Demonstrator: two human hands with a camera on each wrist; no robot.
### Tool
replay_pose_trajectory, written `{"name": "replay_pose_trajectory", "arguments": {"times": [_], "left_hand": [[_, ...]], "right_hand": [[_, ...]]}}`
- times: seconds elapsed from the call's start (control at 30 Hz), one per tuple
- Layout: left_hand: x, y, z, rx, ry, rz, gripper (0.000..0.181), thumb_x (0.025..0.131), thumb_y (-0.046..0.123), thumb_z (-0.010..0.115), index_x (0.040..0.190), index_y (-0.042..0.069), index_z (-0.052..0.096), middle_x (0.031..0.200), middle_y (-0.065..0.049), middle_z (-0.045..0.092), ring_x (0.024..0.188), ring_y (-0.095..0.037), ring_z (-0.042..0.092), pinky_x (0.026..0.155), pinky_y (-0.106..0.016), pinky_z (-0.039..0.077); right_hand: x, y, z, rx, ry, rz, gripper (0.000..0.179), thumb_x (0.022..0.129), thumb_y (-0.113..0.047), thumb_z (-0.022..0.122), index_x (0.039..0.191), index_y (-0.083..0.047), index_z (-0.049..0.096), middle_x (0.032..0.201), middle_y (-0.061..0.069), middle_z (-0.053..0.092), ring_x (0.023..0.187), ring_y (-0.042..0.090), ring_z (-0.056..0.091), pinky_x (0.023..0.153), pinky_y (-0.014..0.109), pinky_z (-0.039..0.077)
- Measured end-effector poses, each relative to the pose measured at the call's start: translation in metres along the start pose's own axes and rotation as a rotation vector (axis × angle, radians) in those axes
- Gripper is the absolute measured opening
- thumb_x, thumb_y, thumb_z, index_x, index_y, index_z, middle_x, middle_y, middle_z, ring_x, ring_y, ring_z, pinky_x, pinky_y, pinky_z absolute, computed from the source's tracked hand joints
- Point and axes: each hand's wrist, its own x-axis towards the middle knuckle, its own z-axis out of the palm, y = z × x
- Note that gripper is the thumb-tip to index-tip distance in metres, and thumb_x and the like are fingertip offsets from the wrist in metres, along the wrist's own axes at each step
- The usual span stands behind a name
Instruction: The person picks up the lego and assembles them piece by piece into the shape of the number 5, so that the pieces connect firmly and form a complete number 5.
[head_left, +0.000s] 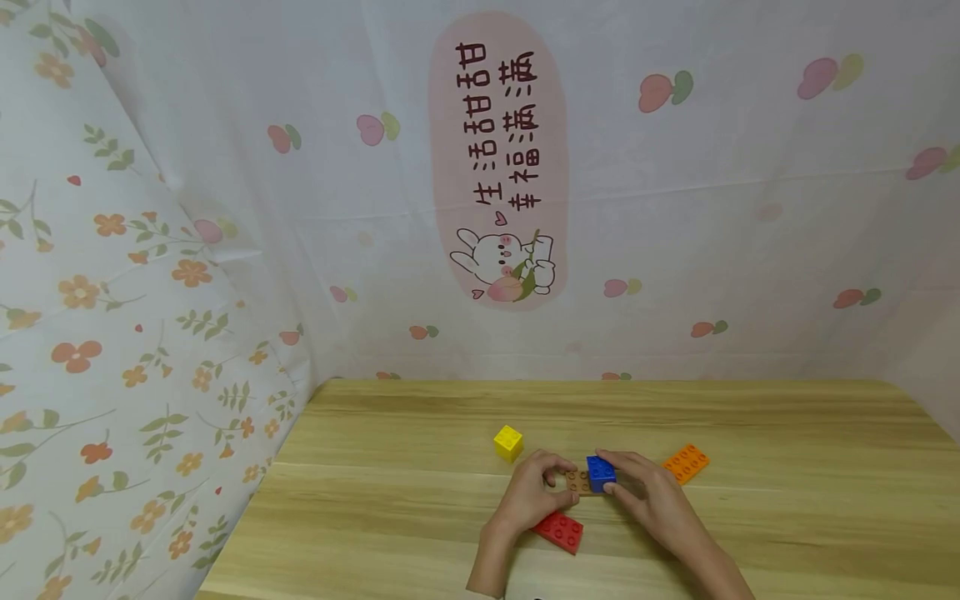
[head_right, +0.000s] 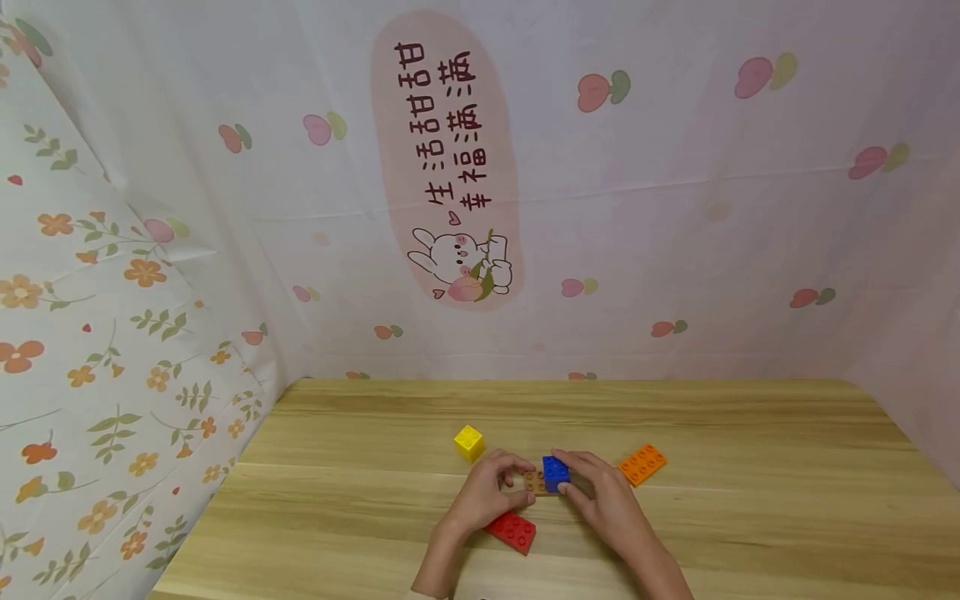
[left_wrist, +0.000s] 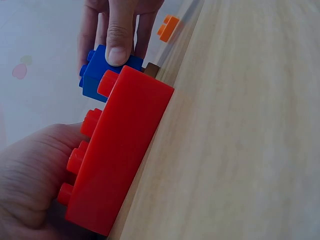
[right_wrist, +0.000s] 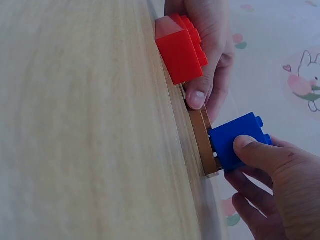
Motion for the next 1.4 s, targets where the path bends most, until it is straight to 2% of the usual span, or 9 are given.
{"name": "replay_pose_trajectory", "arguments": {"times": [0.93,1.4], "left_hand": [[0.0006,-0.0022,0.0006,0.003,0.006,0.027,0.029,0.072,0.008,0.079,0.1,0.01,0.069,0.086,0.007,0.054,0.07,-0.004,0.045,0.063,-0.019,0.04],[0.0016,-0.0011,-0.0001,0.012,-0.002,0.027,0.029,0.072,0.008,0.079,0.1,0.009,0.069,0.087,0.006,0.055,0.069,-0.005,0.045,0.062,-0.018,0.04]], "right_hand": [[0.0002,0.0028,-0.001,-0.013,-0.001,-0.002,0.043,0.077,-0.003,0.073,0.119,-0.007,0.063,0.11,0.009,0.065,0.094,0.027,0.063,0.076,0.041,0.051],[0.0012,0.006,-0.0013,-0.003,-0.004,0.0,0.043,0.078,-0.003,0.073,0.119,-0.008,0.064,0.111,0.008,0.064,0.097,0.028,0.062,0.078,0.042,0.05]]}}
